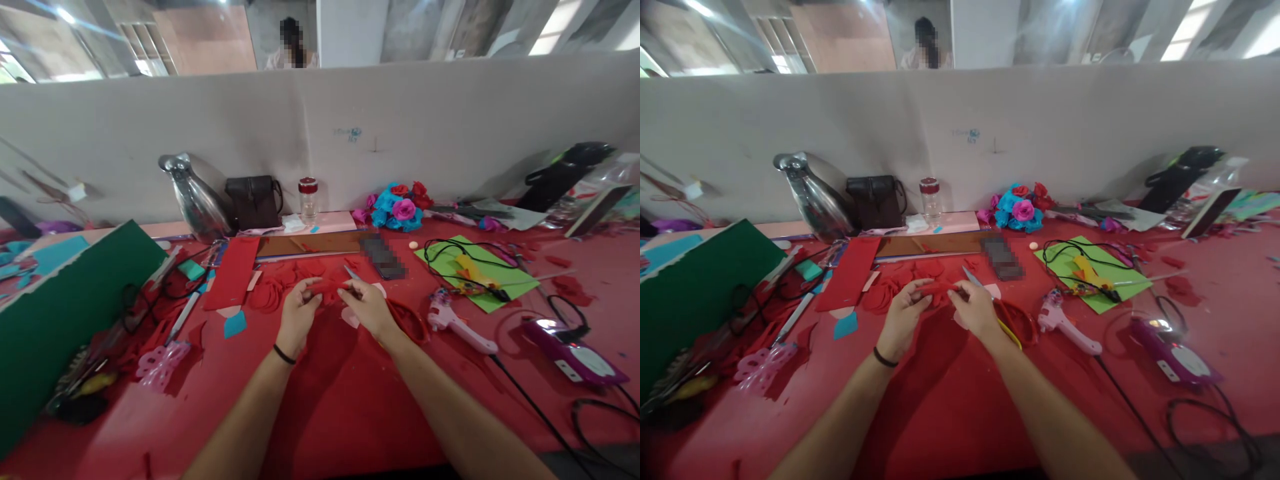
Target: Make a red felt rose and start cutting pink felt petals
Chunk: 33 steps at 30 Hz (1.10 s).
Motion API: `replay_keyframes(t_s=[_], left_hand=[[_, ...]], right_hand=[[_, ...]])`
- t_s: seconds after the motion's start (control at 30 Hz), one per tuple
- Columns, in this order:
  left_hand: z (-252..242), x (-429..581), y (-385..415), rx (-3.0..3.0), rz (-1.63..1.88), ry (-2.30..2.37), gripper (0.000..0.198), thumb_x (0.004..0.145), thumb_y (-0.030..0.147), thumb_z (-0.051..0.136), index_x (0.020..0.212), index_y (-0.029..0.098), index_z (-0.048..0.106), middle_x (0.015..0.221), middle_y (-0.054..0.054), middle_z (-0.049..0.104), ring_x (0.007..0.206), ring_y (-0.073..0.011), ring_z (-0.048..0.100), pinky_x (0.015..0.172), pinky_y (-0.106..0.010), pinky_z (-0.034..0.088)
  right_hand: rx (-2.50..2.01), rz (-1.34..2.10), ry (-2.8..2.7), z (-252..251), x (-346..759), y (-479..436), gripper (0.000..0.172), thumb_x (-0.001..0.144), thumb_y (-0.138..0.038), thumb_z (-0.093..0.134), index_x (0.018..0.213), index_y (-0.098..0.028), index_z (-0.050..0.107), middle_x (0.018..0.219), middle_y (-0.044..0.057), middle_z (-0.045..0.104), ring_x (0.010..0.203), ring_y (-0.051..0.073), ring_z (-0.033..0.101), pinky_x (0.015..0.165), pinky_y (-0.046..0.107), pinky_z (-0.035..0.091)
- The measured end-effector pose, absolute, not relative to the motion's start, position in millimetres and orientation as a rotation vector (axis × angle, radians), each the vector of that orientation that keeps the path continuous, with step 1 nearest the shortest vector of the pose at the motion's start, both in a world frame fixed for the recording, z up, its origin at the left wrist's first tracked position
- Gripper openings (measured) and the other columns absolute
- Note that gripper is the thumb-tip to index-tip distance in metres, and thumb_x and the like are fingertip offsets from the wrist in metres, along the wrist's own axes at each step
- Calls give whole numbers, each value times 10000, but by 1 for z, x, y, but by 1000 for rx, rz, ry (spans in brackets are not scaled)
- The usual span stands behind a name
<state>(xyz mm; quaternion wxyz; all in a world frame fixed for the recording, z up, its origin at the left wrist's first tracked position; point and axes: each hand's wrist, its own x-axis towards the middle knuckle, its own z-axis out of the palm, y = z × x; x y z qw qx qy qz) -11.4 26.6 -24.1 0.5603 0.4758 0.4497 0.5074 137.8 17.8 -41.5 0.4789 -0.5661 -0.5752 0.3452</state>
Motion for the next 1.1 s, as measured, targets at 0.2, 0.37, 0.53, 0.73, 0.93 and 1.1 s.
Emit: replay_keyframes(t_s=[0.2, 0.37, 0.53, 0.73, 0.93, 1.1], left_hand=[[-19, -20, 30, 1012, 1320, 1164, 252, 589, 284, 725, 793, 158, 647, 712, 4, 617, 607, -101, 552, 585, -223, 450], [-14, -24, 31, 956, 1312, 1183, 321, 513, 369, 784, 708, 145, 662, 583, 39, 566, 523, -71, 474, 522, -202, 376], [-12, -21, 29, 857, 1345, 1177, 258, 493, 305, 792, 677, 160, 684, 549, 43, 580, 492, -69, 455, 498, -211, 351], [-8, -19, 28, 714, 1271, 1008, 253, 489, 282, 782, 643, 160, 622, 584, 2, 644, 572, -119, 605, 539, -211, 405], [-11, -29, 37, 752, 1467, 1080, 298, 503, 319, 789, 680, 148, 622, 623, 4, 641, 583, -109, 592, 577, -225, 435], [-13, -29, 37, 806, 1478, 1097, 345, 504, 252, 771, 803, 145, 634, 627, 21, 633, 582, -91, 564, 580, -215, 449]], right_hand=[[-1529, 676, -1423, -42, 143, 28, 165, 752, -327, 560, 723, -197, 657, 608, -1, 644, 595, 162, 593, 624, 280, 456], [-1625, 451, -1397, -36, 145, 34, 393, 737, -260, 585, 1125, -200, 606, 873, 50, 673, 787, 198, 616, 773, 340, 460], [-1490, 370, -1509, -29, 137, 16, 232, 833, -258, 473, 977, -207, 648, 877, 61, 691, 784, 183, 631, 756, 300, 476], [-1439, 538, -1513, -26, 132, 8, 249, 858, -344, 457, 885, -201, 660, 702, 29, 678, 631, 168, 608, 634, 270, 466], [-1566, 397, -1234, -16, 170, 17, 354, 875, -419, 418, 918, -156, 651, 664, 38, 651, 586, 159, 584, 568, 246, 444], [-1873, 240, -1693, -18, 176, 14, 228, 859, -279, 462, 834, -194, 672, 770, 50, 707, 688, 176, 626, 622, 255, 416]])
